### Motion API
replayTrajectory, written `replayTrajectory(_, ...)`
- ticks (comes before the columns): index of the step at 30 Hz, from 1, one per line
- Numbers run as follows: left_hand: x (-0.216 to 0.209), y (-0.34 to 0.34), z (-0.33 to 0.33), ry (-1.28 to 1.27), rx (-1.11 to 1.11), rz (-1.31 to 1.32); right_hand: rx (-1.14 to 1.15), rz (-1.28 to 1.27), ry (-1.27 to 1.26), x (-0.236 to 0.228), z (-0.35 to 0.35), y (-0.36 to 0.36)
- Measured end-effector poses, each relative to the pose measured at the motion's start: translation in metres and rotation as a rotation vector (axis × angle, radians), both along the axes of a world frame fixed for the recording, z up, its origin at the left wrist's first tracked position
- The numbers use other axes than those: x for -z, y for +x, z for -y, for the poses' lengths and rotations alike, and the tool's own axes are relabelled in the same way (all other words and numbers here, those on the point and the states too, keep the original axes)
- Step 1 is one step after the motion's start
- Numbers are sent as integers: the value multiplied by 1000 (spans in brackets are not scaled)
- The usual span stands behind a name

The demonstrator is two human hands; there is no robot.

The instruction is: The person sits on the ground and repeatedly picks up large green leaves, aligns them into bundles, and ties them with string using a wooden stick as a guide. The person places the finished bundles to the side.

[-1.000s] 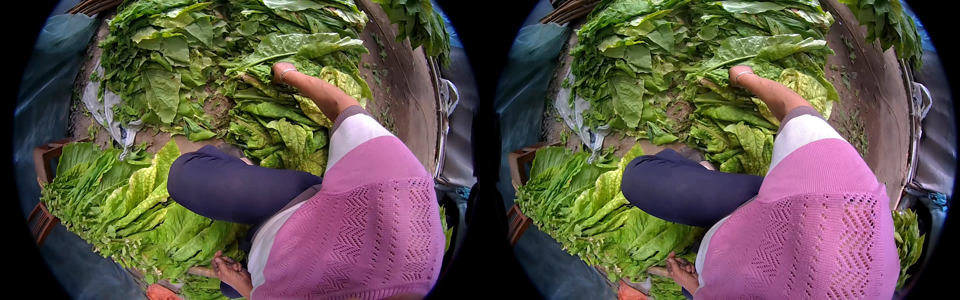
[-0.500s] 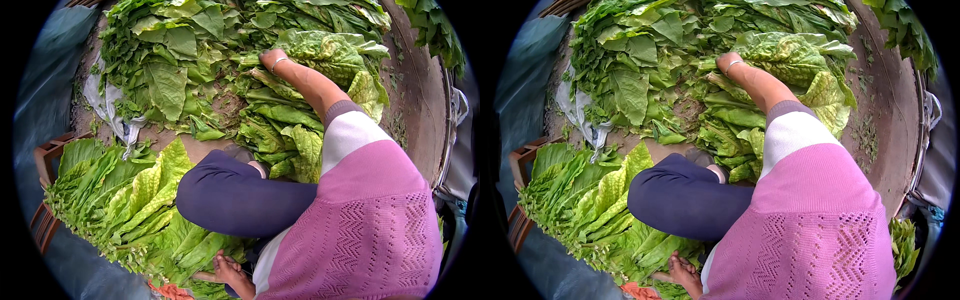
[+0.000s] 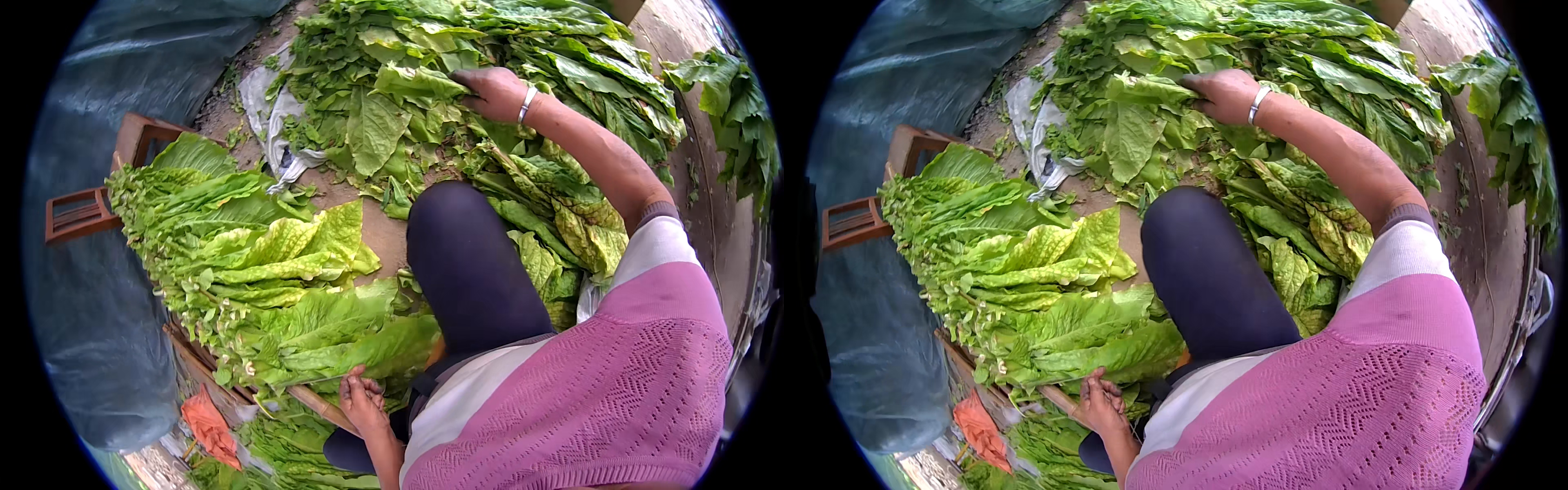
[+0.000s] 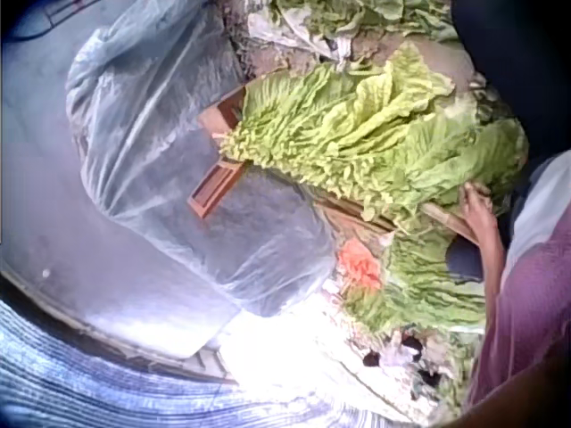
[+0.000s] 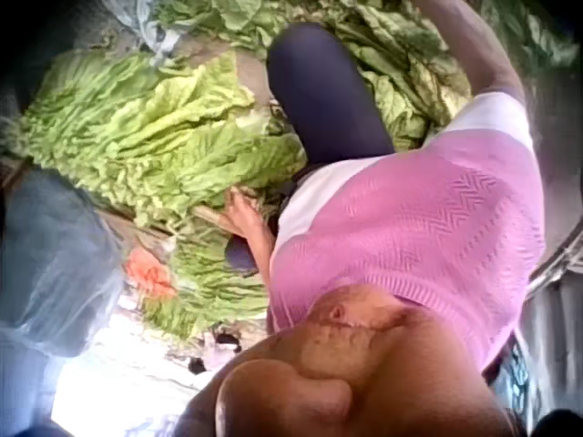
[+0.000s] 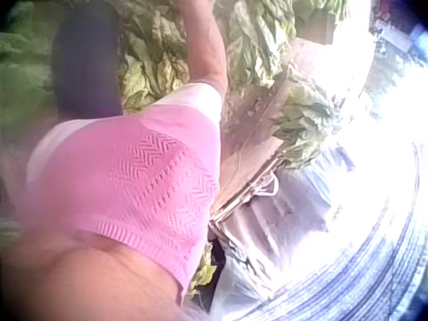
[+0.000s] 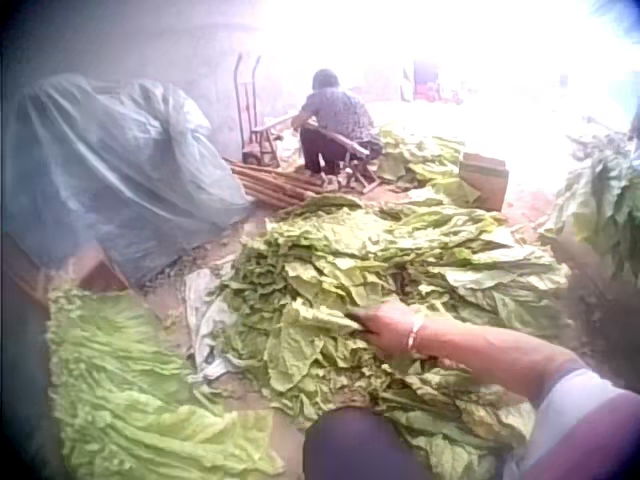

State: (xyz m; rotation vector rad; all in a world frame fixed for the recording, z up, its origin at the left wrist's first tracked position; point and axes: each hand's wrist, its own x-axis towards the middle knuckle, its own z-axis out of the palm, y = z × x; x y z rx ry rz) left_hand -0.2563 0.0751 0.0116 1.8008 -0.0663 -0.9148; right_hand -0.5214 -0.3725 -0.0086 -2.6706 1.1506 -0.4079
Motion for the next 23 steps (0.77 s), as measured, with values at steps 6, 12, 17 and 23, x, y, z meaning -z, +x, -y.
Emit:
replayTrajectory(6, -22, 23, 17, -523, 232, 178, -845, -12, 71, -72, -175, 186)
replayTrajectory(12, -29, 26, -44, -526, -185, 196, -1149, -175, 391, -50, -317, 227)
replayTrajectory(17, -19, 19, -76, -460, -236, 51, -1103, -213, 1568, 21, -309, 220)
replayTrajectory(23, -19, 51, -130, -355, -43, -27, -1016, -876, 1430, 37, -317, 255)
